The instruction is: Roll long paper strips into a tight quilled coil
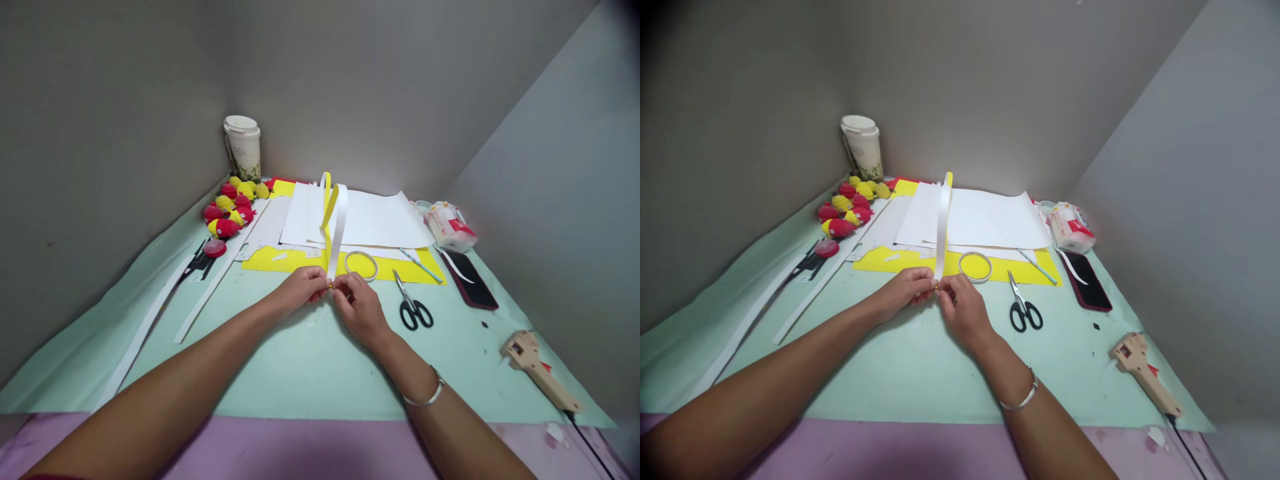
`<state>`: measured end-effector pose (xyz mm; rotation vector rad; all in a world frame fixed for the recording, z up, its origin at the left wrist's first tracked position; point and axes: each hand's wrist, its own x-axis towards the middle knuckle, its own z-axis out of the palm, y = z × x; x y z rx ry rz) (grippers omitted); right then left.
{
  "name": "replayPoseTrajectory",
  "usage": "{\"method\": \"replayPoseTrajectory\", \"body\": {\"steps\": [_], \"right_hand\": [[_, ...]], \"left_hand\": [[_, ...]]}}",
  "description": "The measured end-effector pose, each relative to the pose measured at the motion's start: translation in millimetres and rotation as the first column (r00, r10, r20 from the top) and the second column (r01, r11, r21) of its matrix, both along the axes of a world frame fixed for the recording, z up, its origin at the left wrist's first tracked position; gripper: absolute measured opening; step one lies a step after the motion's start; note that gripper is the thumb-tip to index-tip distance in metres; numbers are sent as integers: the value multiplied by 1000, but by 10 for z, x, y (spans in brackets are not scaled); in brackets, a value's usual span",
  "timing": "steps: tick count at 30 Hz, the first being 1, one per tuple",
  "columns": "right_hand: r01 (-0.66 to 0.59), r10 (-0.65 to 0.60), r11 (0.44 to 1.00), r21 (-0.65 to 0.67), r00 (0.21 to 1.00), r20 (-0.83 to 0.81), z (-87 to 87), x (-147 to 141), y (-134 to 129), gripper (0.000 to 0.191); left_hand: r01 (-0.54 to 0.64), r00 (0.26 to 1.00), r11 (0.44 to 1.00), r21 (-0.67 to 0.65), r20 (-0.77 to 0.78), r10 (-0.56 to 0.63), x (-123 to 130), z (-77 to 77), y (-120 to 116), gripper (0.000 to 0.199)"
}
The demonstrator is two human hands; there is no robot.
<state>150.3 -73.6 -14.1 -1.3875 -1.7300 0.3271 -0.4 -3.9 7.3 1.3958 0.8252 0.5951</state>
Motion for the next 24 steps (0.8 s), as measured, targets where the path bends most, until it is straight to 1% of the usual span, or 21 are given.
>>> {"method": "replayPoseTrajectory", "body": {"steps": [4, 7, 13, 24], "right_hand": [[-9, 9, 1000, 5, 1000, -14, 9, 3, -10, 5], [-9, 10, 1000, 14, 1000, -9, 16, 5, -10, 4], [-4, 4, 1000, 2, 1000, -14, -10, 10, 2, 5], [1, -1, 1000, -9, 1000, -14, -12, 11, 11, 5]], "left_hand": [[14, 1000, 1000, 1, -18, -14, 2, -6, 4, 17], [4, 1000, 1000, -1, -18, -4, 5, -10, 2, 16], [-3, 1000, 999, -45, 2, 3, 13, -2, -10, 18], [0, 1000, 999, -45, -8, 0, 7, -7, -8, 18]]}}
